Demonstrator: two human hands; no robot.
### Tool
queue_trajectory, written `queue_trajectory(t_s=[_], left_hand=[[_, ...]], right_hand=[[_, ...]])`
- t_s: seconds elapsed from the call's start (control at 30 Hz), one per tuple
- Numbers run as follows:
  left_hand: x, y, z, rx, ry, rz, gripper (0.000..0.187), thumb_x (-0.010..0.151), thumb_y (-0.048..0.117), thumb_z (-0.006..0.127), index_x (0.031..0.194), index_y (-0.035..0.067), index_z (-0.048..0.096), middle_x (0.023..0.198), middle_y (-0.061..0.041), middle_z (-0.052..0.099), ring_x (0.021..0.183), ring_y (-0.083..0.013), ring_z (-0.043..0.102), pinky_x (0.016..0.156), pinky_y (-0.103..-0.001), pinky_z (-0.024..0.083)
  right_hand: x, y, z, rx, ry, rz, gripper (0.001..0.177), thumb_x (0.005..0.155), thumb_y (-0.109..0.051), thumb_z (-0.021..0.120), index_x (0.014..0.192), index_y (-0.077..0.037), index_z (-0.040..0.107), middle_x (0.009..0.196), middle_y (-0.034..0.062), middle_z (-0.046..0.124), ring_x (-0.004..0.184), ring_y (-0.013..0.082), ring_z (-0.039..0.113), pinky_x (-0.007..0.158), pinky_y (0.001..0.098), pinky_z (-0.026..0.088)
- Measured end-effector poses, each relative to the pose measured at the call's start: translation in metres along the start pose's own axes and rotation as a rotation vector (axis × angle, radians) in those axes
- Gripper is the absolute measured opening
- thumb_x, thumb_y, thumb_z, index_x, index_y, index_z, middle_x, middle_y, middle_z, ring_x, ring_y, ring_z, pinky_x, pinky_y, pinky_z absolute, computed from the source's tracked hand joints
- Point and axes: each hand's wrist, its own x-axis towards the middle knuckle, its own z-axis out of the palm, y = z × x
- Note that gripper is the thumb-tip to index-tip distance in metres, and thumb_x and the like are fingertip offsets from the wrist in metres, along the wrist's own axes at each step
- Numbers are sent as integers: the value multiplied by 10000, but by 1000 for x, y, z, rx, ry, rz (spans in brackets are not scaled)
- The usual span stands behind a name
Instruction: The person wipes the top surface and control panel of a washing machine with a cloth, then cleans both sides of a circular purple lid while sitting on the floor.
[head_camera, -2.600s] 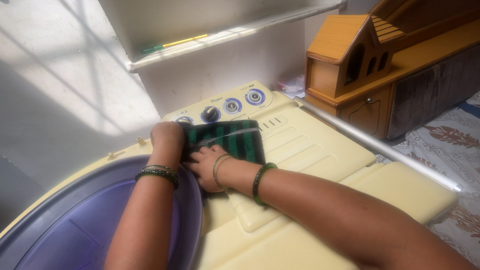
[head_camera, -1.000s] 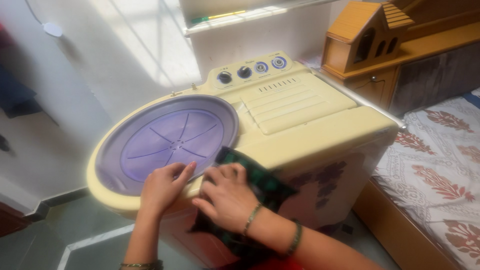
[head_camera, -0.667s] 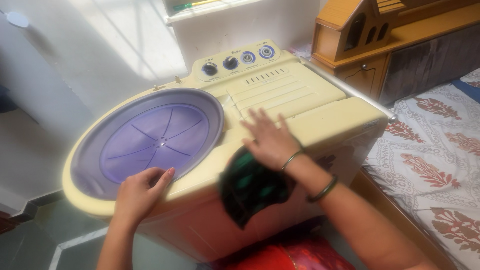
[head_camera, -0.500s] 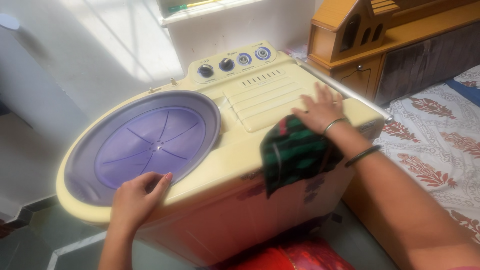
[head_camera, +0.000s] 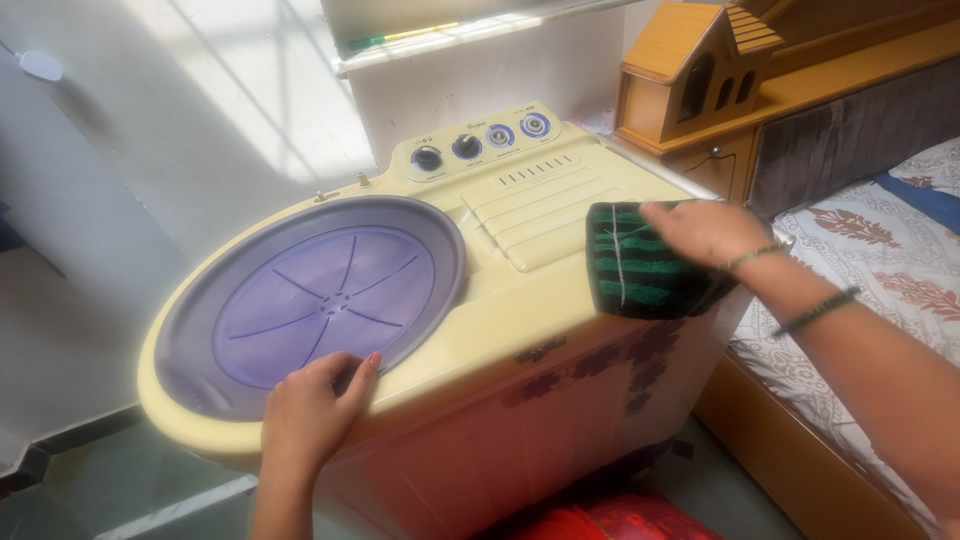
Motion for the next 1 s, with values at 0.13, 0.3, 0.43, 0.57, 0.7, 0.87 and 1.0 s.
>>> queue_trajectory(t_s=[0.13,0.3,0.43,0.57,0.7,0.87,1.0], left_hand=[[-2,-3,1,-11,20,50,437,866,543,620,941,165,827,874,-96,786,833,-333,733,744,-423,556],[1,-7,-5,-95,-16,35,415,837,522,670,930,150,828,844,-91,796,811,-305,750,739,-406,566],[4,-5,-7,-113,-45,19,407,838,531,704,919,151,826,824,-78,804,796,-274,766,727,-392,575],[9,-6,-3,-117,-24,29,392,823,520,714,969,174,823,852,-49,807,777,-249,770,720,-378,580],[11,-12,2,-120,-5,65,374,814,511,734,989,191,816,843,-31,813,770,-209,788,717,-355,597],[17,-24,10,-163,1,66,317,793,485,765,964,226,832,867,5,827,746,-166,808,699,-317,613],[23,-27,15,-166,48,40,319,772,472,784,952,213,828,845,11,828,729,-149,810,678,-307,617]], right_hand=[[-61,-42,49,-224,86,-317,751,962,-696,157,1630,-352,191,1704,104,61,1568,359,9,1237,510,13],[-58,-94,51,-201,-25,-563,732,964,-683,166,1618,-352,176,1710,45,68,1567,332,3,1250,513,-7],[0,-140,44,-261,-182,-704,688,975,-611,200,1615,-359,183,1721,13,7,1570,310,-28,1236,538,-31],[72,-190,66,-550,-190,-903,555,1037,-503,301,1553,-323,395,1774,2,20,1614,334,-27,1264,558,10],[140,-236,91,-441,-88,-927,724,922,-271,502,1612,-249,281,1726,-6,67,1590,295,-42,1247,536,-22],[182,-256,76,-40,-12,-887,542,953,-412,591,1458,-247,484,1581,8,415,1513,240,329,1286,418,237],[193,-259,64,75,-29,-812,494,883,-404,700,1333,-251,563,1493,17,427,1434,258,340,1216,407,307]])
